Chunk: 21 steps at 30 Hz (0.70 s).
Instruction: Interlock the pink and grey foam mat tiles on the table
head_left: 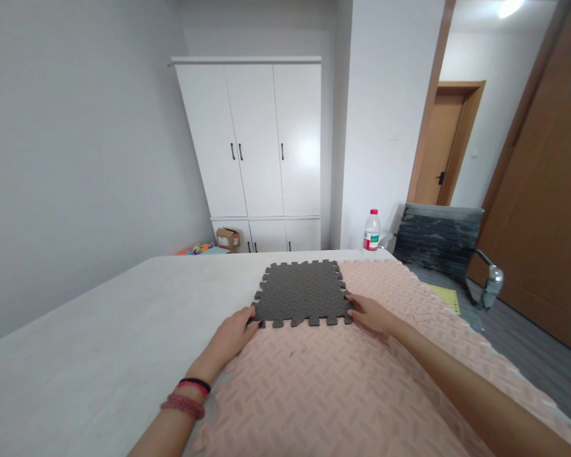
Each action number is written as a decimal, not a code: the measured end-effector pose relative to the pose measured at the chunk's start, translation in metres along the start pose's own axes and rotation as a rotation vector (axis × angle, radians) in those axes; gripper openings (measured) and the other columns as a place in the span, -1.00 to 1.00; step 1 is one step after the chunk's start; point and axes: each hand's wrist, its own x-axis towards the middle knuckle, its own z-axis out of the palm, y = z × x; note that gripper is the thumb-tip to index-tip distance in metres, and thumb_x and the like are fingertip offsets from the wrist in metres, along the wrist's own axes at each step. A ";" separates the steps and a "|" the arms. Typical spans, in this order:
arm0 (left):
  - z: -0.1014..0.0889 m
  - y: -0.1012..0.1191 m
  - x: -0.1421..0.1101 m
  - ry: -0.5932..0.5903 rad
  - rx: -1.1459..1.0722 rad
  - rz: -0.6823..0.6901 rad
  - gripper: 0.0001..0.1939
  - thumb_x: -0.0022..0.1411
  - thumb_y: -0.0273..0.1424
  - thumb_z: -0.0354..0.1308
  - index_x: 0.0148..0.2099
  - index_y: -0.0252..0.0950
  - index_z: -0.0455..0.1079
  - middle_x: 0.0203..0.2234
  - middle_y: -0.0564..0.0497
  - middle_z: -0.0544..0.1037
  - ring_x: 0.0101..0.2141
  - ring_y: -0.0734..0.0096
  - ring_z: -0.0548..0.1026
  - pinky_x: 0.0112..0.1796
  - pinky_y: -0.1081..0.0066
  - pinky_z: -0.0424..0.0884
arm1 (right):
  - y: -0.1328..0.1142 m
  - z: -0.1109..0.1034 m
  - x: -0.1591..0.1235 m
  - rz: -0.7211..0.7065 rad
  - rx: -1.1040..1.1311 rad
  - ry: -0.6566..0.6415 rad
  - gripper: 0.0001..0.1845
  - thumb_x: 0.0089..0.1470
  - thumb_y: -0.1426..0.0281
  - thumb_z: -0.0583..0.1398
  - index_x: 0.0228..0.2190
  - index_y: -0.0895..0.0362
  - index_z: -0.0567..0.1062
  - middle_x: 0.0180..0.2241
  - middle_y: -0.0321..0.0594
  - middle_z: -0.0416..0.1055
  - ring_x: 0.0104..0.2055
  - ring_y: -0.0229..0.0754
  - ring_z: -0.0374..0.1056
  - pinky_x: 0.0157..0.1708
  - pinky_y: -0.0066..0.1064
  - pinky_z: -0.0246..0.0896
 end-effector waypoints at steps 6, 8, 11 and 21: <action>-0.003 0.005 -0.002 -0.012 0.028 -0.001 -0.85 0.25 -0.34 -0.07 -0.20 -0.24 0.27 -0.30 -0.02 0.46 -0.26 0.33 0.43 -0.24 0.41 0.27 | -0.008 -0.003 -0.002 0.013 -0.021 0.034 -0.64 0.05 0.26 0.12 -0.13 0.16 0.45 -0.18 -0.13 0.47 -0.15 -0.10 0.36 -0.14 -0.31 0.20; -0.005 0.006 -0.002 -0.009 0.045 -0.007 -0.84 0.24 -0.34 -0.06 -0.19 -0.25 0.29 -0.29 -0.03 0.47 -0.25 0.32 0.43 -0.23 0.40 0.28 | -0.009 -0.003 -0.001 0.001 -0.039 0.023 -0.64 0.05 0.26 0.14 -0.13 0.15 0.45 -0.17 -0.13 0.46 -0.14 -0.12 0.35 -0.13 -0.33 0.20; -0.009 0.010 -0.002 0.007 0.082 -0.015 -0.84 0.22 -0.34 -0.03 -0.22 -0.27 0.32 -0.30 -0.06 0.48 -0.25 0.28 0.44 -0.20 0.35 0.29 | -0.011 -0.003 -0.001 -0.012 -0.089 0.006 -0.64 0.04 0.26 0.17 -0.12 0.16 0.43 -0.11 -0.13 0.43 -0.08 -0.13 0.33 -0.09 -0.36 0.18; -0.011 0.055 -0.009 -0.122 0.016 0.184 -0.51 0.26 -0.49 -0.16 0.20 -0.21 0.26 0.13 -0.01 0.38 0.10 0.40 0.32 0.13 0.38 0.18 | -0.053 0.001 -0.011 0.010 -0.506 -0.039 -0.71 0.14 0.39 0.09 -0.12 0.19 0.47 0.01 0.01 0.34 0.05 -0.03 0.25 0.03 -0.25 0.10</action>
